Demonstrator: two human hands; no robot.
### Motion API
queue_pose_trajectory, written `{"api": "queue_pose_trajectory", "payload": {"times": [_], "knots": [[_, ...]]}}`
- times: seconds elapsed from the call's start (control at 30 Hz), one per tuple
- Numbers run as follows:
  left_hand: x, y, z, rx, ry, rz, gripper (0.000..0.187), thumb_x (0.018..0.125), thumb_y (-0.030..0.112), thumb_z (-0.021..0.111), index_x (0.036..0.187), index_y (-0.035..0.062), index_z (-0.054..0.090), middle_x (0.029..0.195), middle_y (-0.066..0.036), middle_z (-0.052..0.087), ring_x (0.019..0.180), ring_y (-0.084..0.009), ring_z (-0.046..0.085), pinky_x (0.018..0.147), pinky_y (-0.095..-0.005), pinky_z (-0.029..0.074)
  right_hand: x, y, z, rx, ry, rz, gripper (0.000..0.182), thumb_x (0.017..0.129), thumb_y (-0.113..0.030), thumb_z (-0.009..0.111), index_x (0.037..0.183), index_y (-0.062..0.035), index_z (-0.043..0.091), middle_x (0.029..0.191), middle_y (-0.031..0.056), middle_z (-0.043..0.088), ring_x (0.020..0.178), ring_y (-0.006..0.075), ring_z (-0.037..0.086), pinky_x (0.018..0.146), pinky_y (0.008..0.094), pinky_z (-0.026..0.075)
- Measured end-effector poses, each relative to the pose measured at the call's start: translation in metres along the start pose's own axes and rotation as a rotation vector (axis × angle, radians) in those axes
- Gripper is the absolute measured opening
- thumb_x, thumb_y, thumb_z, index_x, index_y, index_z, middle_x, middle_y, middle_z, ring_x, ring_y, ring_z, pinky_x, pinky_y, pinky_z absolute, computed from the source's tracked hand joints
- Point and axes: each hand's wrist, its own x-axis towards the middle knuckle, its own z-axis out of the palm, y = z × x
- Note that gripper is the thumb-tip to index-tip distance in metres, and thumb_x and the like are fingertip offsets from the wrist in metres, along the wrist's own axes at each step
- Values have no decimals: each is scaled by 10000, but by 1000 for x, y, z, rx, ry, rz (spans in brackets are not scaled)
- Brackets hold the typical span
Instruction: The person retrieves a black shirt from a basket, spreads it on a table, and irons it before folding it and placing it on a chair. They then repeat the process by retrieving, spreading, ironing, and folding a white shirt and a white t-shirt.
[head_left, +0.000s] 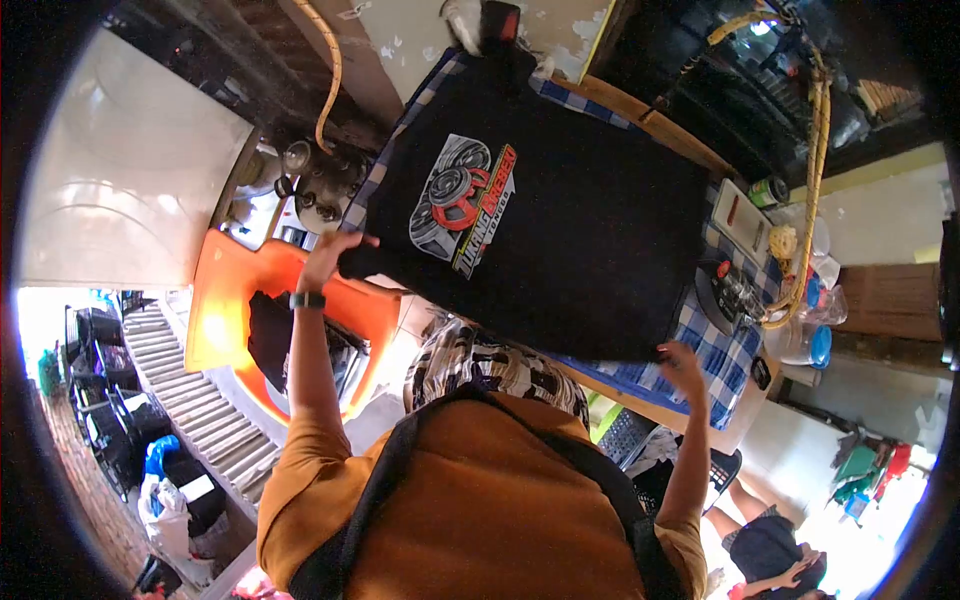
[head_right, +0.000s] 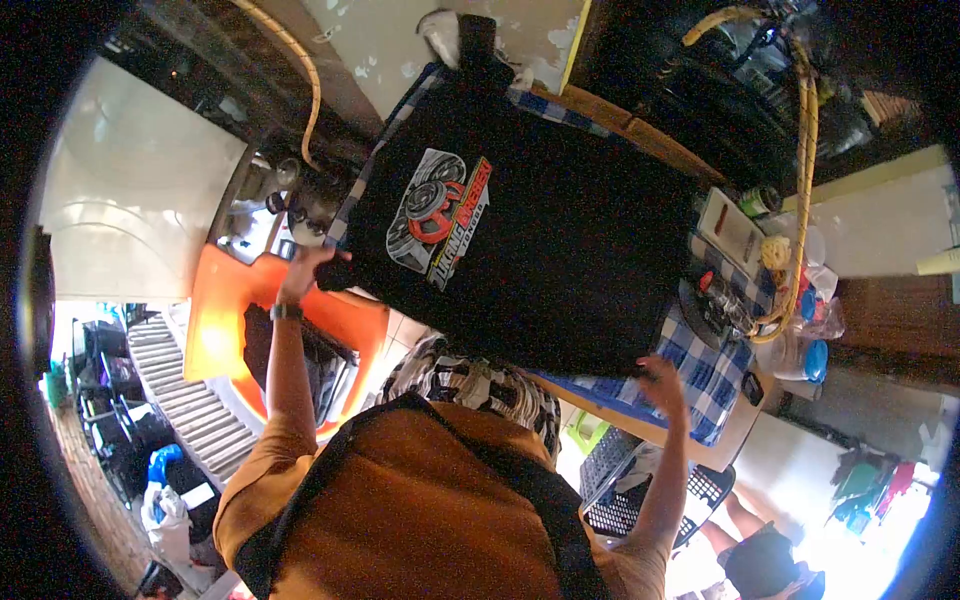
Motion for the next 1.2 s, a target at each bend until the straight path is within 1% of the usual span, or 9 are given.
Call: {"api": "queue_pose_trajectory", "payload": {"times": [0.03, 0.1, 0.17, 0.27, 0.37, 0.47, 0.53, 0.7, 1.2], "knots": [[27, 6, -1, -219, -89, -85, 320, 883, 278, 540, 906, 14, 719, 875, -12, 682, 862, -126, 601, 819, -262, 439, 11, 19, -5, 250, -93, 345, 162, 742, -122, 589, 859, -64, 685, 847, 100, 598, 831, 176, 562, 766, 282, 455], [51, 60, 28, 177, 284, 158, 463, 949, 415, 472, 1048, 10, 675, 1019, -46, 662, 983, -143, 586, 910, -274, 419, 46, -23, -40, 389, 272, 369, 288, 864, -229, 537, 1043, -34, 651, 921, 61, 640, 835, 128, 548, 739, 269, 432], [113, 42, 21, -379, 36, 136, 718, 920, 601, 390, 1261, -17, 519, 1241, -80, 562, 1131, -188, 521, 1015, -291, 351, 75, -4, -27, 914, 387, 441, 460, 945, -414, 511, 1122, -3, 617, 1059, 28, 613, 952, 101, 521, 812, 240, 398], [164, -23, 6, -44, 125, -68, 821, 867, 680, 416, 1271, -28, 513, 1255, -87, 563, 1167, -213, 503, 1040, -302, 320, 91, 23, -2, 575, 366, 491, 451, 921, -399, 561, 1082, 17, 634, 1006, 27, 632, 934, 103, 539, 813, 248, 420], [160, -42, 4, 613, 39, 59, 660, 868, 612, 492, 1028, -14, 626, 977, -177, 645, 954, -284, 598, 855, -359, 420, 100, 57, 38, 343, 583, 466, 459, 900, -404, 589, 1023, 35, 646, 918, 78, 646, 871, 116, 553, 774, 266, 445], [156, -56, 13, 680, 193, 235, 576, 873, 547, 535, 854, -25, 602, 771, -238, 588, 747, -383, 583, 678, -411, 436, 96, 8, 22, 96, 441, 655, 503, 899, -406, 580, 1065, 68, 616, 969, 193, 649, 902, 222, 617, 807, 316, 464], [151, -61, 10, 556, 247, 430, 553, 884, 523, 534, 848, -25, 592, 755, -225, 585, 743, -374, 578, 660, -391, 443, 97, 10, 32, -65, 726, 370, 424, 907, -418, 543, 900, 6, 532, 830, 279, 589, 819, 472, 568, 664, 484, 450], [120, -61, -5, 917, 210, 225, 406, 884, 446, 577, 789, 51, 597, 704, -114, 593, 681, -293, 576, 792, -428, 359, 96, 4, 27, -73, 665, 384, 426, 914, -415, 530, 937, 10, 544, 888, 284, 599, 860, 476, 565, 689, 502, 447], [88, -97, -17, 1198, 467, 745, 279, 851, 366, 630, 749, 110, 590, 670, -41, 590, 699, -271, 567, 829, -465, 363, 42, -7, 26, -8, 448, 405, 441, 936, -378, 503, 1150, 9, 510, 899, 284, 622, 805, 465, 602, 638, 504, 491]]}}
